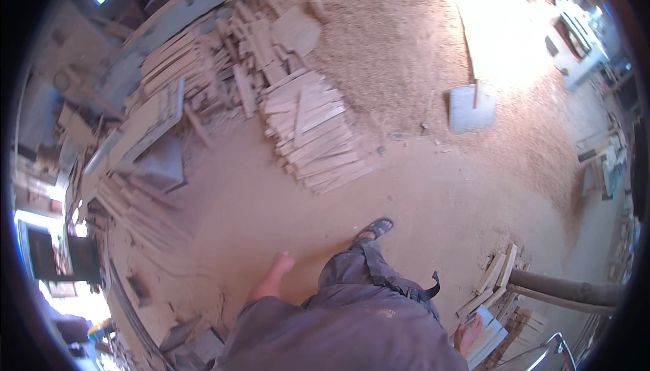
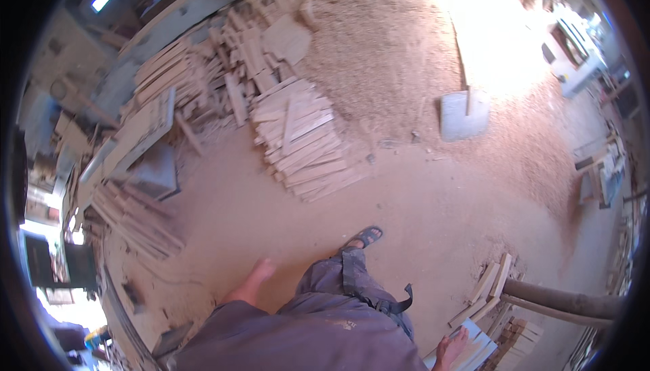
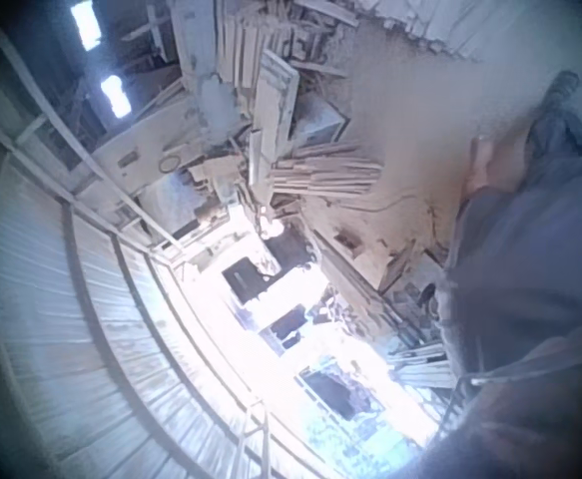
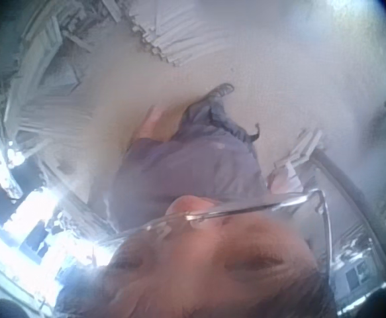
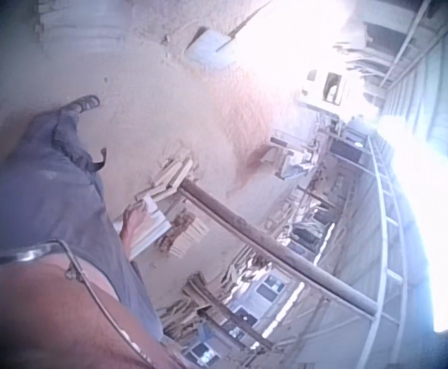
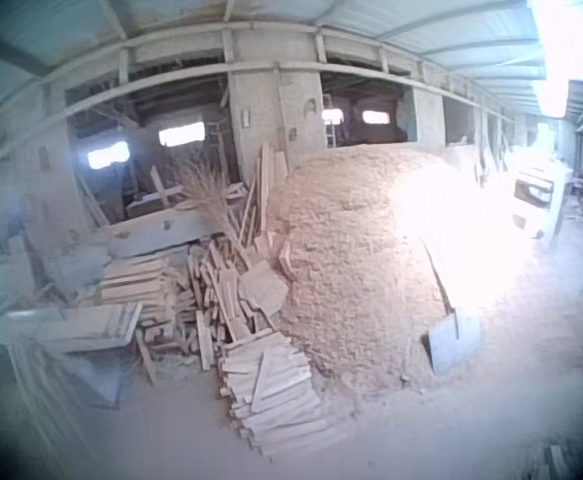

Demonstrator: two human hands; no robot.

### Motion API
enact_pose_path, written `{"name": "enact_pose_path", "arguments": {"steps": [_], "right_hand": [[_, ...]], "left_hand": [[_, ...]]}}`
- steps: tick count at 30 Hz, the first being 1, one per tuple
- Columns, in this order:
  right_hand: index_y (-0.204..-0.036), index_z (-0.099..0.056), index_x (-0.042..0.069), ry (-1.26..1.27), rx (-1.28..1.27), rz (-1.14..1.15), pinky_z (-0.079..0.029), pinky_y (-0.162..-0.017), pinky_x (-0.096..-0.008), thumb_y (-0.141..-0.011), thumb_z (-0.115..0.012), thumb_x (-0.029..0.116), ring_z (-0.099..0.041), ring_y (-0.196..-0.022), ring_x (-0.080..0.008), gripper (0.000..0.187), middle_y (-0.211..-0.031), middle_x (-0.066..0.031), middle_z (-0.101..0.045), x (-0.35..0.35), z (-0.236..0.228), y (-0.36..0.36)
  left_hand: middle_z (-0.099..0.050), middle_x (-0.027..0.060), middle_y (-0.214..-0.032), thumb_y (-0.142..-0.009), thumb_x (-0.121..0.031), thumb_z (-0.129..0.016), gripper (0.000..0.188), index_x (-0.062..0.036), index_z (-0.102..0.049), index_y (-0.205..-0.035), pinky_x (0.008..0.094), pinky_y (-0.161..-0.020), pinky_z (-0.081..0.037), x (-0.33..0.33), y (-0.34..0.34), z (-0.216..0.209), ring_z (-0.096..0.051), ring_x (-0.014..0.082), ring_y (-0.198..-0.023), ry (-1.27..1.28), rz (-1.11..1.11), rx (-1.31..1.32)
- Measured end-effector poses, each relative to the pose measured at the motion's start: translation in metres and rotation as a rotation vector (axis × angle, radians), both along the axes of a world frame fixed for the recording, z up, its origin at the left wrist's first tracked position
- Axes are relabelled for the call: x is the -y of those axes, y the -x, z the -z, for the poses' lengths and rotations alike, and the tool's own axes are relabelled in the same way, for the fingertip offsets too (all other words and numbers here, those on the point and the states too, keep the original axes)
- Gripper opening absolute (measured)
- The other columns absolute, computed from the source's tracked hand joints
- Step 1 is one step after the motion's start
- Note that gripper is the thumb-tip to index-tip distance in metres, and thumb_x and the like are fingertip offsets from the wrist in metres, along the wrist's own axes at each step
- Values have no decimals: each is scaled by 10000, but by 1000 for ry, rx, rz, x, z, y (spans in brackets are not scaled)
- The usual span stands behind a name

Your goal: The person guides a decorative carved wood board along a table saw fence, adjusts a machine knob, and then carries a large wood panel to the saw and cuts it into two sections.

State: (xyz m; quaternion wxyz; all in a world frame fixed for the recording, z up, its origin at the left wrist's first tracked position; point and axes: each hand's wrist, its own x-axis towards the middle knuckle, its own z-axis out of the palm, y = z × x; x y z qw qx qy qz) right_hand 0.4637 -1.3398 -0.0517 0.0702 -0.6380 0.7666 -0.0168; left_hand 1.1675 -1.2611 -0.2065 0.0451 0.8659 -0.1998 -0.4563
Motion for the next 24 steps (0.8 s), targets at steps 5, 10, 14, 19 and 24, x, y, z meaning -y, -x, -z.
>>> {"name": "enact_pose_path", "arguments": {"steps": [5, 10, 14, 19, 24], "right_hand": [[-1409, -464, -58, -144, 44, 246, -384, -1119, -454, -783, -689, 168, -483, -1310, -437, 703, -1401, -290, -504, -17, -2, 1], [-1359, -527, -34, -156, 98, 660, -502, -936, -514, -812, -597, 159, -634, -1082, -446, 584, -1181, -287, -652, 44, -26, -36], [-1349, -528, -9, -142, 162, 817, -476, -1005, -464, -812, -608, 175, -595, -1152, -417, 573, -1232, -265, -626, 107, -57, -19], [-1366, -516, 6, 107, 125, 1057, -375, -1126, -470, -821, -649, 165, -490, -1295, -405, 583, -1363, -235, -551, 94, -39, 14], [-1321, -539, 0, 390, -92, 1306, -375, -1099, -492, -797, -700, 174, -471, -1265, -402, 575, -1297, -221, -543, 93, 15, 63]], "left_hand": [[-639, 238, -1297, -844, -195, -633, 549, -45, -593, -1370, 428, -1011, -483, 125, -19, 33, -598, 380, -1234, -164, 192, -100], [-649, 296, -1238, -843, -187, -620, 583, 32, -554, -1380, 439, -970, -506, 363, -7, 20, -648, 388, -1139, 189, 386, -46], [-682, 157, -977, -868, 1, -514, 546, 87, -492, -1406, 327, -726, -530, 502, 38, 7, -642, 197, -820, 418, 279, -214], [-629, 82, -849, -874, 18, -554, 611, 71, -414, -1467, 287, -616, -492, 600, 161, -19, -589, 145, -665, 452, 319, -359], [-633, 91, -859, -890, 29, -574, 628, 33, -395, -1492, 317, -597, -499, 650, 203, 48, -604, 156, -668, 391, 715, -529]]}}
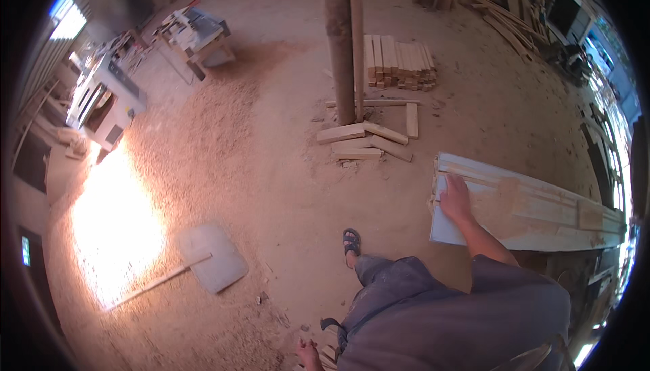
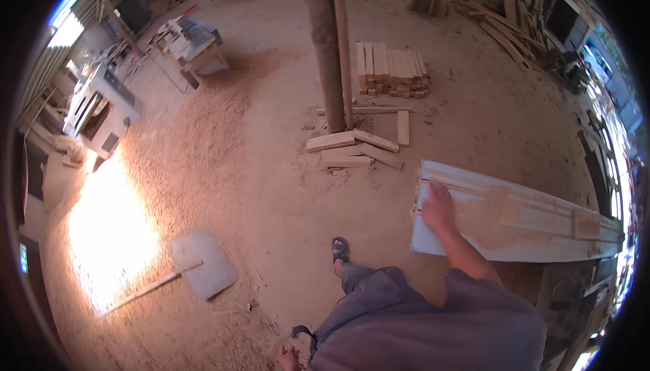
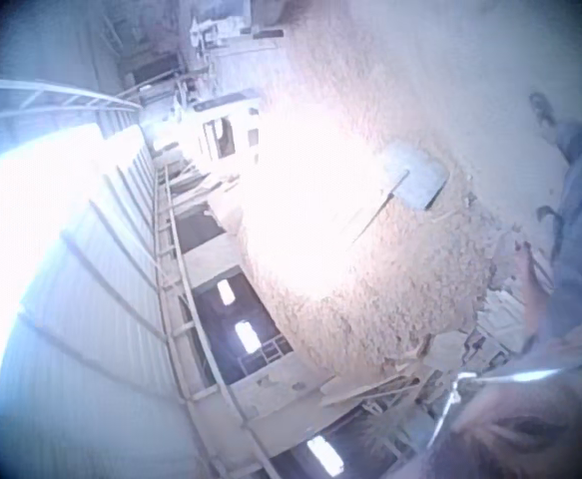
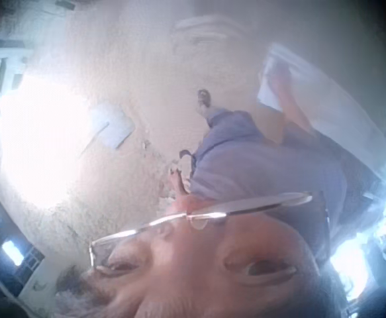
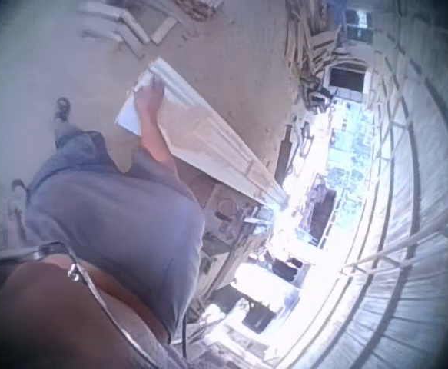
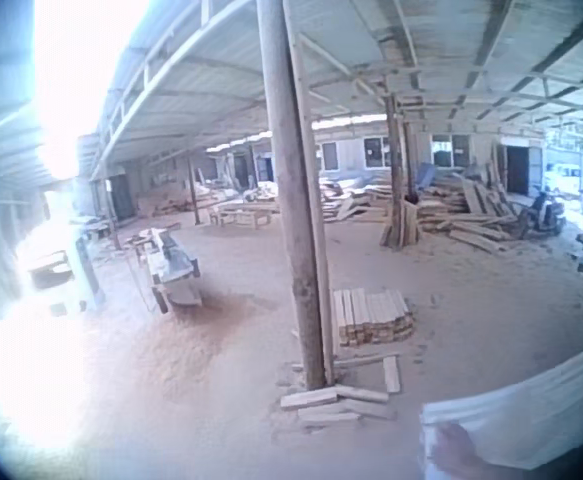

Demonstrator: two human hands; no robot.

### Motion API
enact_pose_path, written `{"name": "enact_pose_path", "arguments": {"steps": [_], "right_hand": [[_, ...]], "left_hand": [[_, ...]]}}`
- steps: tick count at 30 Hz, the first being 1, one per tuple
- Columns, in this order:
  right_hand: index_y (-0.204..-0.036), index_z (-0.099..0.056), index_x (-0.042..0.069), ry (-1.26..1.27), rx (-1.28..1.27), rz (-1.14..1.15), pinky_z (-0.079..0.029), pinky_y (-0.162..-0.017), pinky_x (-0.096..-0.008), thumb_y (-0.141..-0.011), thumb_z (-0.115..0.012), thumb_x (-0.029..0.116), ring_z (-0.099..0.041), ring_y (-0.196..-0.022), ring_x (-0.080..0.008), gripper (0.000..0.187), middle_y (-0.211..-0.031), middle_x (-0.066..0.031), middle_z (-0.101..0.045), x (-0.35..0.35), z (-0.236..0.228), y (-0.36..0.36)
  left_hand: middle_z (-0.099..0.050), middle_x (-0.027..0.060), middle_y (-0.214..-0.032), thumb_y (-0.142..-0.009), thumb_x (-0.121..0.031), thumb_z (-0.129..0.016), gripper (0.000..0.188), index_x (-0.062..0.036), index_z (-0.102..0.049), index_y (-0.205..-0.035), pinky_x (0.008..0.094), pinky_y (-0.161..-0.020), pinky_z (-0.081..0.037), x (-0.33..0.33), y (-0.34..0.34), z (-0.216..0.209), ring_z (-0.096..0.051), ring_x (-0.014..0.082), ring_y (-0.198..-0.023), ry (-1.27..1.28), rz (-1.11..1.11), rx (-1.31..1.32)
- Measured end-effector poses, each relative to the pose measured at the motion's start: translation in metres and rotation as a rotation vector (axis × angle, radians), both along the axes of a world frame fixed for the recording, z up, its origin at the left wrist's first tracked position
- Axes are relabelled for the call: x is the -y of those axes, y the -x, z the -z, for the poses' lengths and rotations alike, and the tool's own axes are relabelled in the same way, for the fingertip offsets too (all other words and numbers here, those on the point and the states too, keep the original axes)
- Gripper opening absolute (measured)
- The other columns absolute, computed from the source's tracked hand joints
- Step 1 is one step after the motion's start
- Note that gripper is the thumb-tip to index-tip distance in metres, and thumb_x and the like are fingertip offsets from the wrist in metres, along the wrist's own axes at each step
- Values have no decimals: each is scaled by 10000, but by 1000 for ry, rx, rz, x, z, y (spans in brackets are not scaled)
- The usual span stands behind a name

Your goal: The person guides a decorative carved wood board along a table saw fence, adjusts a machine knob, and then carries a large wood panel to the saw and cuts it into two sections.

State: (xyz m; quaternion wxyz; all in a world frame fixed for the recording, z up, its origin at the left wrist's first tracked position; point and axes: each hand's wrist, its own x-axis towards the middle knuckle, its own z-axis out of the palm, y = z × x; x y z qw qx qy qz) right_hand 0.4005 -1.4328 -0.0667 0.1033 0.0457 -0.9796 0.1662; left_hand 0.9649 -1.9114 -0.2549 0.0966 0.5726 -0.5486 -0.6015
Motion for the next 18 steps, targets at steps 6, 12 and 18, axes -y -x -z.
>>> {"name": "enact_pose_path", "arguments": {"steps": [6, 12, 18], "right_hand": [[-1292, -555, 27, -41, -33, 369, -394, -1005, -530, -776, -730, 194, -460, -1167, -404, 569, -1194, -199, -502, 53, -18, 47], [-1281, -564, 47, 0, -66, 447, -384, -1017, -562, -748, -736, 189, -449, -1176, -412, 578, -1210, -190, -475, 49, -22, 47], [-1264, -572, 59, 82, -62, 517, -396, -1042, -567, -710, -717, 145, -450, -1207, -432, 579, -1208, -183, -496, 54, -28, 60]], "left_hand": [[-631, 152, -945, -902, -42, -595, 554, 2, -446, -1433, 390, -653, -488, 81, 198, -3, -612, 232, -767, -215, 334, 217], [-632, 192, -1034, -914, -106, -617, 468, 6, -510, -1356, 453, -767, -485, 131, 420, -34, -614, 293, -889, -206, 531, 220], [-633, 233, -1122, -927, -169, -640, 400, 11, -573, -1278, 515, -880, -483, 214, 533, -46, -615, 354, -1012, -339, 489, 303]]}}
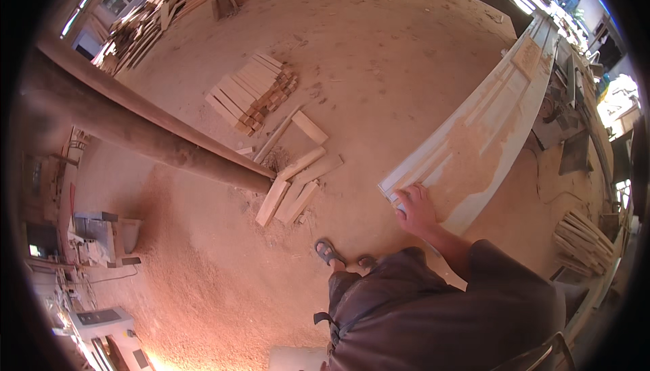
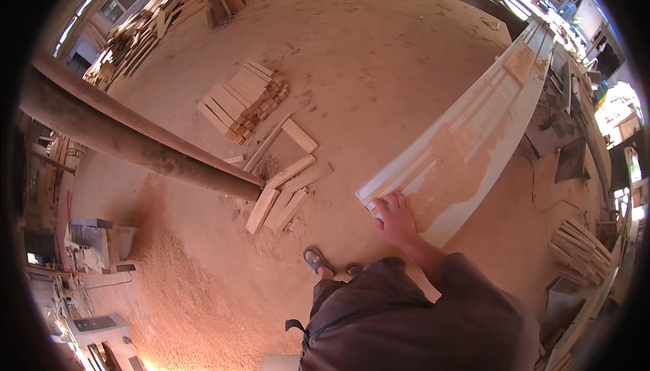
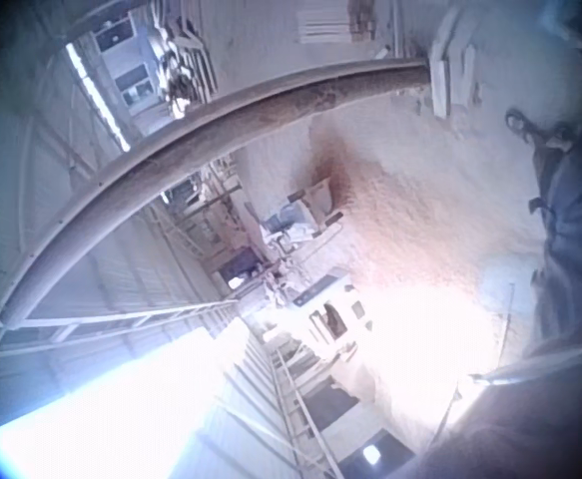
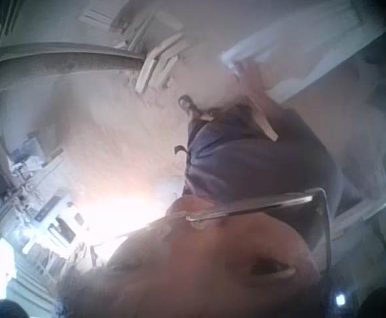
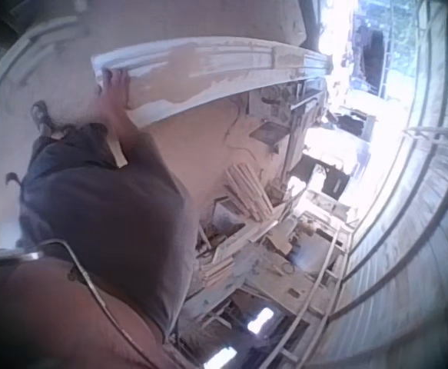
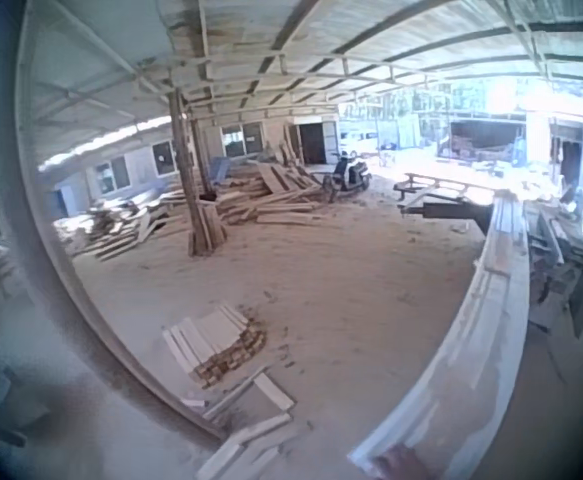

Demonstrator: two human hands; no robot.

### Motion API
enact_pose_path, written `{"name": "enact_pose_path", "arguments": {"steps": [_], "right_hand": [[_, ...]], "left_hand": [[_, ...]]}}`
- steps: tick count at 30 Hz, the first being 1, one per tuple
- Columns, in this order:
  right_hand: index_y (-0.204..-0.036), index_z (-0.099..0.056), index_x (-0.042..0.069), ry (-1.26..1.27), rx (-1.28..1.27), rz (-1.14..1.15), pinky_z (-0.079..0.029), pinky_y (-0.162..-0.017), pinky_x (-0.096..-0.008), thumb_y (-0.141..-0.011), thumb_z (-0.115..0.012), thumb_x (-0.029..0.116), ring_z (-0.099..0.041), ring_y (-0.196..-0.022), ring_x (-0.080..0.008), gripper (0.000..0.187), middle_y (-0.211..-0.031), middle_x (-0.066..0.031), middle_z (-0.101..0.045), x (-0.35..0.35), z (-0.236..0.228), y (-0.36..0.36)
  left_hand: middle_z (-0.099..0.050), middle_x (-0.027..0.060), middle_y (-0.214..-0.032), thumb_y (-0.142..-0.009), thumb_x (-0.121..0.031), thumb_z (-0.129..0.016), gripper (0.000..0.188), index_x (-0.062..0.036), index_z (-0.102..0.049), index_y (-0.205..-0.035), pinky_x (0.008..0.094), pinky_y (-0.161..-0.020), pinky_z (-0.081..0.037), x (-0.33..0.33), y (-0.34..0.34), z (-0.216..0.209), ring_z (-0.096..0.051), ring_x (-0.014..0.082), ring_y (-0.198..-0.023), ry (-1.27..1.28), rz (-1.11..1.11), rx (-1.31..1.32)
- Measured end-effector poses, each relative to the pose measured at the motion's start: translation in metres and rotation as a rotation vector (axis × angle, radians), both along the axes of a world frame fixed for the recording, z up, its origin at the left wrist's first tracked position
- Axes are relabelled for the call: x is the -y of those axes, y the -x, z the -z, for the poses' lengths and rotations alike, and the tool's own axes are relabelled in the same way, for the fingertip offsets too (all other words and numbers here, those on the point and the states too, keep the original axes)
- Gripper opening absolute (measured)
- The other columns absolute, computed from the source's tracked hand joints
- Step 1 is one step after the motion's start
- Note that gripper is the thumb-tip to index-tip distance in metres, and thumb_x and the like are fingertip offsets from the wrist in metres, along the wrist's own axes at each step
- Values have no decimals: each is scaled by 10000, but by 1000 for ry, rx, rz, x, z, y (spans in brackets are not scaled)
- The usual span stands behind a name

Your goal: The person guides a decorative carved wood board along a table saw fence, adjusts a machine knob, and then carries a large wood panel to the saw and cuts it into two sections.

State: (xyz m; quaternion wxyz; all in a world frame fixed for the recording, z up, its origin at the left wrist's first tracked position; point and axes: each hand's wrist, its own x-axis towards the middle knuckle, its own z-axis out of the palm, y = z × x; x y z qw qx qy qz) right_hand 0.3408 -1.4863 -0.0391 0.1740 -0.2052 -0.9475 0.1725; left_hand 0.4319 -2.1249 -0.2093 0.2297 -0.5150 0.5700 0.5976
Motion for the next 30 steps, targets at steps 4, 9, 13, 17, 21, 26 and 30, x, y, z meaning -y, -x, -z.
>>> {"name": "enact_pose_path", "arguments": {"steps": [4, 9, 13, 17, 21, 26, 30], "right_hand": [[-1258, -579, 60, 79, 15, 56, -376, -1068, -553, -712, -698, 100, -466, -1197, -432, 561, -1214, -190, -504, 1, -3, 4], [-1273, -559, 51, 10, 42, 150, -358, -1099, -555, -701, -676, 80, -466, -1219, -431, 584, -1231, -192, -506, 9, -4, 15], [-1293, -541, 41, -29, 102, 174, -344, -1109, -564, -715, -664, 98, -460, -1231, -432, 593, -1234, -195, -501, 10, 0, 16], [-1289, -548, 41, -33, 103, 196, -347, -1100, -572, -705, -658, 102, -466, -1213, -425, 597, -1219, -190, -492, 7, -6, 28], [-1273, -561, 56, -27, 101, 188, -372, -1074, -573, -661, -649, 120, -490, -1178, -411, 621, -1178, -178, -498, 1, -5, 29], [-1252, -583, 77, 39, 108, 223, -391, -1038, -583, -668, -670, 213, -510, -1145, -388, 606, -1141, -151, -519, -6, -4, 29], [-1262, -579, 115, 59, 104, 204, -395, -1026, -596, -644, -684, 254, -516, -1133, -373, 643, -1141, -132, -521, -10, 21, 15]], "left_hand": [[-634, 260, -1182, -936, -211, -655, 369, 13, -616, -1226, 556, -956, -481, 97, 105, -16, -617, 395, -1093, -6, 11, -42], [-648, 170, -978, -963, -124, -551, 630, -40, -293, -1532, 359, -542, -491, 66, 331, 6, -574, 213, -591, 425, 772, -169], [-617, 64, -764, -870, -148, -643, 696, 198, -373, -1410, 275, -632, -499, -61, 462, -42, -581, 123, -698, 316, 857, -472], [-626, 44, -773, -863, -110, -649, 694, 196, -365, -1419, 258, -620, -483, -137, 552, -34, -572, 102, -695, 162, 930, -593], [-661, 53, -795, -858, -108, -656, 660, 183, -413, -1399, 263, -616, -489, -210, 585, -29, -588, 103, -682, 257, 1116, -469], [-739, 183, -1005, -859, -223, -659, 589, 81, -549, -1352, 359, -794, -564, -297, 591, -32, -718, 256, -890, 515, 1700, -304], [-725, 219, -1087, -857, -253, -639, 486, -45, -639, -1295, 427, -882, -556, -383, 610, -48, -701, 372, -1020, 595, 1987, -417]]}}
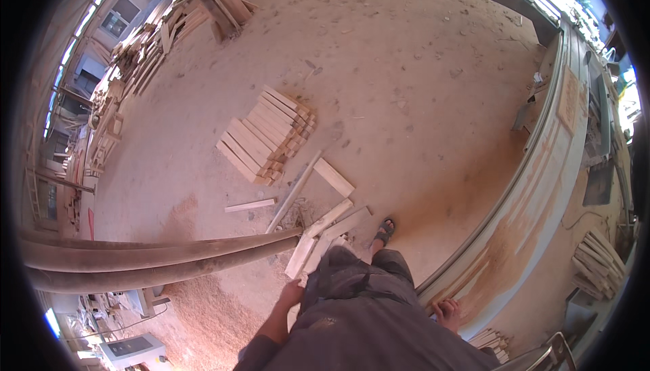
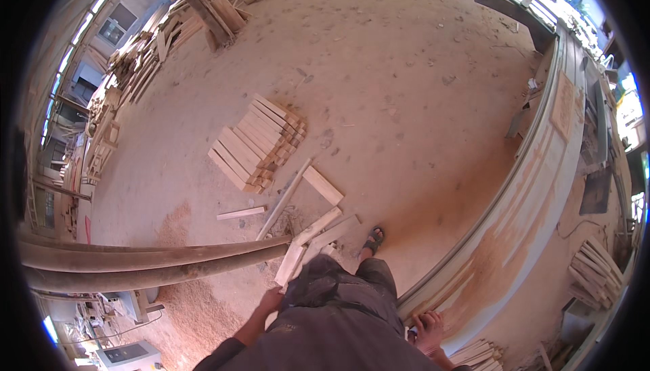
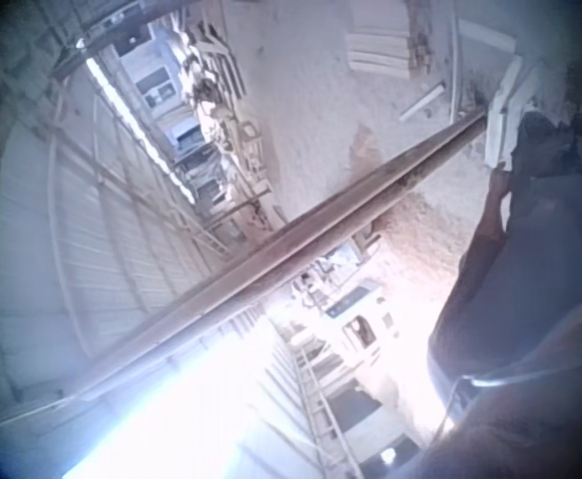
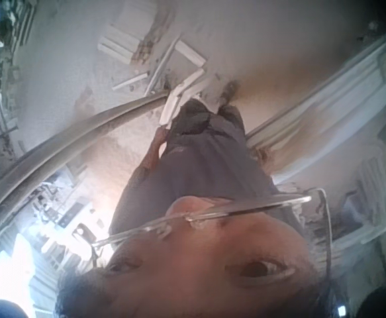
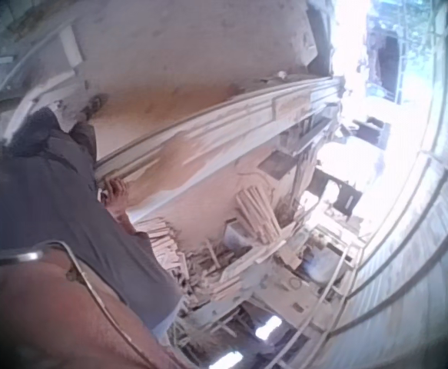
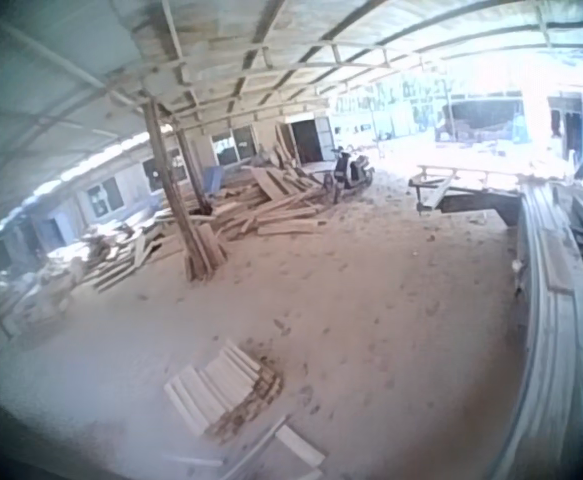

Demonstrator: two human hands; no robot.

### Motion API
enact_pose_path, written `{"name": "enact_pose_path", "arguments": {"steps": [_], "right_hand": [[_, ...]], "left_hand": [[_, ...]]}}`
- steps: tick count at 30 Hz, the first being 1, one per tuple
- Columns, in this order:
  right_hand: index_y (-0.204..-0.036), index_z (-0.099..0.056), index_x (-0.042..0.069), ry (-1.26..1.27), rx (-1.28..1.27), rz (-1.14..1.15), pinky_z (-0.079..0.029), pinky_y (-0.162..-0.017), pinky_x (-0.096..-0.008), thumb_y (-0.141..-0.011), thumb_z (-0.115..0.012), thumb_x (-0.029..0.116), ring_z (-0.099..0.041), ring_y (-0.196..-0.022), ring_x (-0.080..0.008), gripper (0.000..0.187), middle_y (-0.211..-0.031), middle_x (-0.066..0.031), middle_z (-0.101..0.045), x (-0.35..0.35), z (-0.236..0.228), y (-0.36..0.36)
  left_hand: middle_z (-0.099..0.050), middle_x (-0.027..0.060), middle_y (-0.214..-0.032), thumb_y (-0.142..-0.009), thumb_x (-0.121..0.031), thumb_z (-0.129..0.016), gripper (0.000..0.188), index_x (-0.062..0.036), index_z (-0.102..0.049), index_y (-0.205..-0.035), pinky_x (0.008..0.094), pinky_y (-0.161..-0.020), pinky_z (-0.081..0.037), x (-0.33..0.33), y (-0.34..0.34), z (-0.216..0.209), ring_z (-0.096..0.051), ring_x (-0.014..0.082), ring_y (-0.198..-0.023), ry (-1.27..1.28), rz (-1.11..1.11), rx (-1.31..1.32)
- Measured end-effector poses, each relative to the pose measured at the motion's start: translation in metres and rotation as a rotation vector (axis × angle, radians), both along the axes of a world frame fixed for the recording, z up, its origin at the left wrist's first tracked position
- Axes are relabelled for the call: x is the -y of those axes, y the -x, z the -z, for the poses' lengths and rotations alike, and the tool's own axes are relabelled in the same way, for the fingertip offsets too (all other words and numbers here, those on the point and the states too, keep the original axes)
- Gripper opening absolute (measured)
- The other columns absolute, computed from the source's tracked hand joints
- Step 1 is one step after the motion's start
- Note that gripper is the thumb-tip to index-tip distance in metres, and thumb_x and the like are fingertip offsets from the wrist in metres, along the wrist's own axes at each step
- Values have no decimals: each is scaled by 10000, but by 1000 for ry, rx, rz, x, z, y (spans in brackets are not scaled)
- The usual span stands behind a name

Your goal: The person guides a decorative carved wood board along a table saw fence, adjusts a machine knob, and then carries a large wood panel to the saw and cuts it into two sections.

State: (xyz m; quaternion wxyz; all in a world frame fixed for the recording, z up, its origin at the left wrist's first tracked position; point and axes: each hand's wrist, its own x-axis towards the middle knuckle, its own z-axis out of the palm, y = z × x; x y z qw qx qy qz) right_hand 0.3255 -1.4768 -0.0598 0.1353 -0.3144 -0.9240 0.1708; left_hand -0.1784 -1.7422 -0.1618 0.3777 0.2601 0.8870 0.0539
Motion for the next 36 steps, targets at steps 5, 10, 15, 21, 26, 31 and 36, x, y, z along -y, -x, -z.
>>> {"name": "enact_pose_path", "arguments": {"steps": [5, 10, 15, 21, 26, 31, 36], "right_hand": [[-1275, -565, 161, 75, 41, 147, -395, -1014, -599, -600, -709, 258, -509, -1132, -373, 697, -1140, -130, -515, 2, 1, 1], [-1228, -591, 143, 194, 92, 371, -382, -1032, -594, -603, -739, 240, -504, -1138, -383, 650, -1132, -137, -520, 10, -1, 17], [-1025, -668, 114, 52, -106, 540, -417, -995, -582, -663, -723, 233, -563, -1056, -396, 385, -1069, -141, -627, -12, 19, 46], [-1137, -662, 90, 160, -204, 593, -464, -958, -495, -880, -669, 231, -582, -1096, -376, 293, -1146, -184, -623, -120, 45, 89], [-1216, -668, 74, 178, -265, 628, -449, -1026, -517, -887, -676, 188, -568, -1174, -446, 349, -1199, -248, -634, -257, 31, 180], [-1266, -621, 77, 361, -153, 412, -454, -1049, -477, -896, -677, 170, -589, -1201, -379, 386, -1192, -236, -658, -437, 27, 296], [-1208, -627, 62, 406, -28, 362, -463, -958, -467, -884, -669, 172, -596, -1095, -362, 345, -1106, -221, -656, -561, 50, 380]], "left_hand": [[-688, 282, -1050, -855, -231, -557, 415, -41, -659, -1210, 506, -889, -526, -134, 52, -79, -662, 448, -1022, -58, 42, 27], [-675, 302, -993, -838, -257, -577, 329, -18, -656, -1050, 532, -857, -509, -233, 98, -110, -640, 481, -998, -150, 96, -92], [-645, 333, -1036, -839, -167, -522, 281, 8, -640, -1025, 549, -896, -481, -291, 112, -108, -617, 501, -1029, -62, 247, -52], [-666, 261, -1189, -830, -241, -610, 406, -33, -688, -1170, 488, -989, -498, -296, 144, 6, -627, 431, -1137, -18, 328, 29], [-661, 271, -1198, -811, -294, -653, 449, -44, -688, -1182, 486, -974, -507, -333, 169, 17, -631, 434, -1131, -7, 265, 4], [-654, 275, -1180, -800, -295, -630, 419, -41, -685, -1128, 521, -935, -511, -350, 213, 54, -630, 447, -1099, -109, 152, -9], [-657, 279, -1213, -809, -309, -639, 501, -43, -673, -1233, 485, -966, -510, -386, 278, 121, -617, 443, -1147, -88, 291, 120]]}}
